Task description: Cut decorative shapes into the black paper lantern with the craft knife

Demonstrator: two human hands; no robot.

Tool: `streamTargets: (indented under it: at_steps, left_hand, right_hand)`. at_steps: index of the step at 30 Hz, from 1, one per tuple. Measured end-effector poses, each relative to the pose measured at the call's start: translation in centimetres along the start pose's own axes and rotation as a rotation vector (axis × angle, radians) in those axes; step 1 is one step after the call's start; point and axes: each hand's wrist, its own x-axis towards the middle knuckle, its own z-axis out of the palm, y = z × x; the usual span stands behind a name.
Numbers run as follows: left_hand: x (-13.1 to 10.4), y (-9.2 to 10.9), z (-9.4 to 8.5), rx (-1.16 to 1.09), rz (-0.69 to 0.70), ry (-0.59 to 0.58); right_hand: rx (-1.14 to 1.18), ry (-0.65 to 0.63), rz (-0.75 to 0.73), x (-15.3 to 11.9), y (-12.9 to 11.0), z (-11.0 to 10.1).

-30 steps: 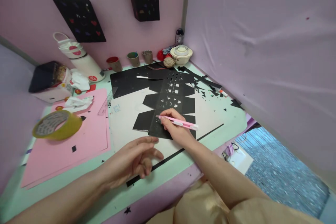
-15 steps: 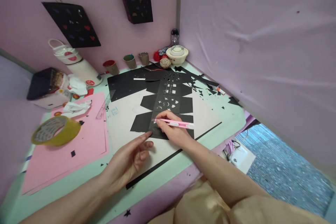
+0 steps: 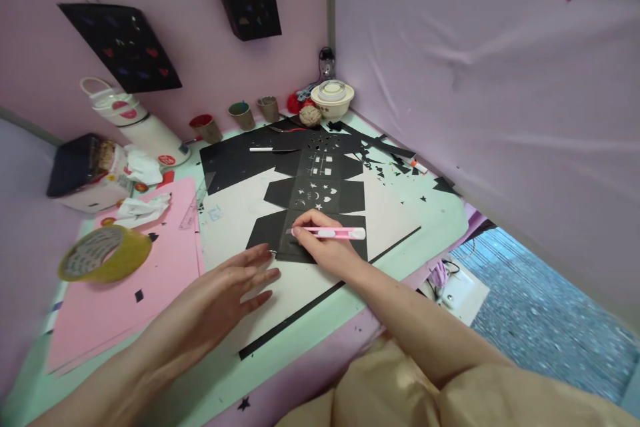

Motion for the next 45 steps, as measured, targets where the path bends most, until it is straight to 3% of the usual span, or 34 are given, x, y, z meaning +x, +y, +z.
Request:
streamTargets:
  at_steps: [5,13,16,36,45]
  left_hand:
    - [0.9,0.0,0.1,-0.045,-0.048,-0.030]
    - [4.0,-1.6,0.0,0.177,0.142,-0.074]
    - [4.1,-2.0,-0.1,0.222,0.157,-0.052]
    - [4.6,-2.6,-0.6,0.225,0.234,-0.078]
    - [4.6,-2.9,-0.4,0.130,0.369,-0.094]
  right_hand:
    - [-0.002,-0.010,-0.005,0.0,0.0,-0.1]
    - [-0.084,0.063,0.000,0.0,0.3,0.3]
    - [-0.163,0.103,-0.008,-0.1,0.3,0.5]
    - [-0.258,-0.019,-0.106,0.0,0.4,0.9]
    - [-0.137,0.138,0.033,-0.2,0.2,0.2]
